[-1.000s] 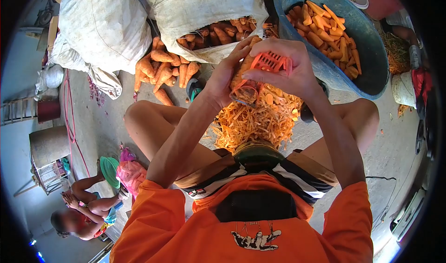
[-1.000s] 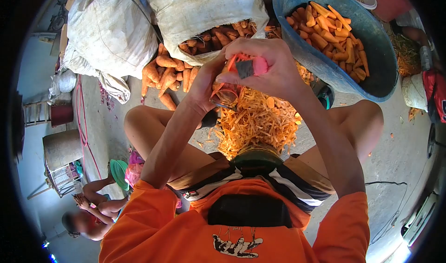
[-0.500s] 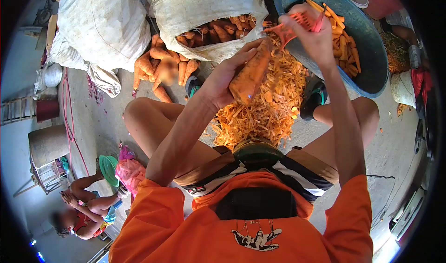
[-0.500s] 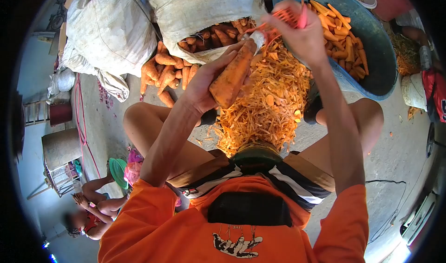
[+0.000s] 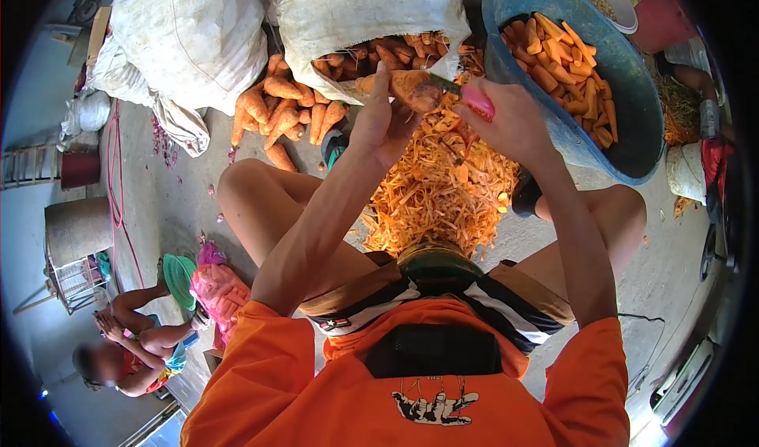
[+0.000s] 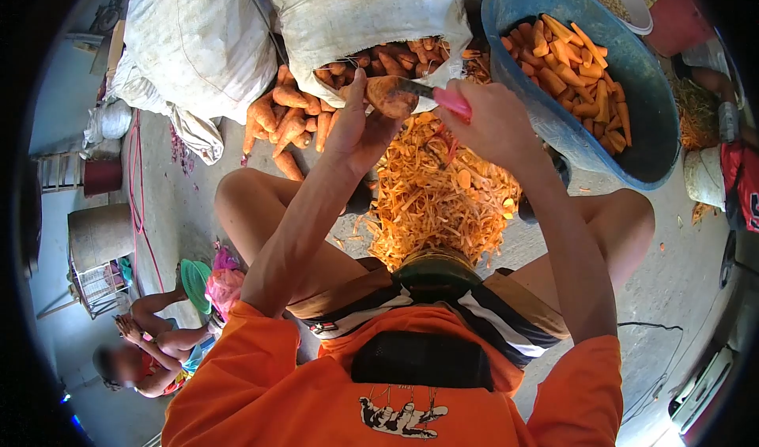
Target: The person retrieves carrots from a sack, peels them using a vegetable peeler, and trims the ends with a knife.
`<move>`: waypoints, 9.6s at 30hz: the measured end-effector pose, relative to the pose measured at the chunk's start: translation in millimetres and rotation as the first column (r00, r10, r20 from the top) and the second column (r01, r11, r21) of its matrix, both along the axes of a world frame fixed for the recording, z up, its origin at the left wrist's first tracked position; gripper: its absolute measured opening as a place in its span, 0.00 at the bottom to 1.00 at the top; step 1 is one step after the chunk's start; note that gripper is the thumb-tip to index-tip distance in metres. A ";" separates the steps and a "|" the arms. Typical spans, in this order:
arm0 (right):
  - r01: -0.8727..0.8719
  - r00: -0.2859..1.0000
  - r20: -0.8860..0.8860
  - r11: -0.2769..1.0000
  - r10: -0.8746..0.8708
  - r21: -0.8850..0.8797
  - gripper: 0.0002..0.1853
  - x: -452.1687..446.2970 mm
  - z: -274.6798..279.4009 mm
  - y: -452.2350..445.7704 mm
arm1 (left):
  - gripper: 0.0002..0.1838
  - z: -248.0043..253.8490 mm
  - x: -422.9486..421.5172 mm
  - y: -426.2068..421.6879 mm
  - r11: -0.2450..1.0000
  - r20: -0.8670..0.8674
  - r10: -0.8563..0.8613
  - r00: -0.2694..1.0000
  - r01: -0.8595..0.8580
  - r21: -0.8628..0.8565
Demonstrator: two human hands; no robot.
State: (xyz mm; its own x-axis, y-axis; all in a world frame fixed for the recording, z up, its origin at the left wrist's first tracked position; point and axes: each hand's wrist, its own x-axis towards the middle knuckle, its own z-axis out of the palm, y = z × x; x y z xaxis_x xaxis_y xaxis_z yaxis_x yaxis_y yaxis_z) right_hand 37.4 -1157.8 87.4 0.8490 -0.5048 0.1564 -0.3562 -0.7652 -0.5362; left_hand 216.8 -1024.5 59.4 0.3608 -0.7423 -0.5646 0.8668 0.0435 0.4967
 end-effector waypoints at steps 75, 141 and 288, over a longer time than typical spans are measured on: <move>-0.143 0.985 -0.089 0.989 0.147 0.046 0.12 8.1 -10.6 5.6 | 0.32 -2.8 -7.0 -11.5 0.986 0.338 -0.030 0.941 -0.029 0.167; -0.059 0.776 0.601 0.926 -0.192 0.372 0.17 7.8 -9.8 -47.7 | 0.20 16.1 -17.4 3.0 0.881 0.060 -0.440 0.896 0.444 -0.164; -0.313 0.842 0.496 0.941 0.210 0.132 0.19 0.2 31.6 0.5 | 0.23 39.1 -22.0 6.0 0.895 0.218 -0.408 0.887 0.436 -0.098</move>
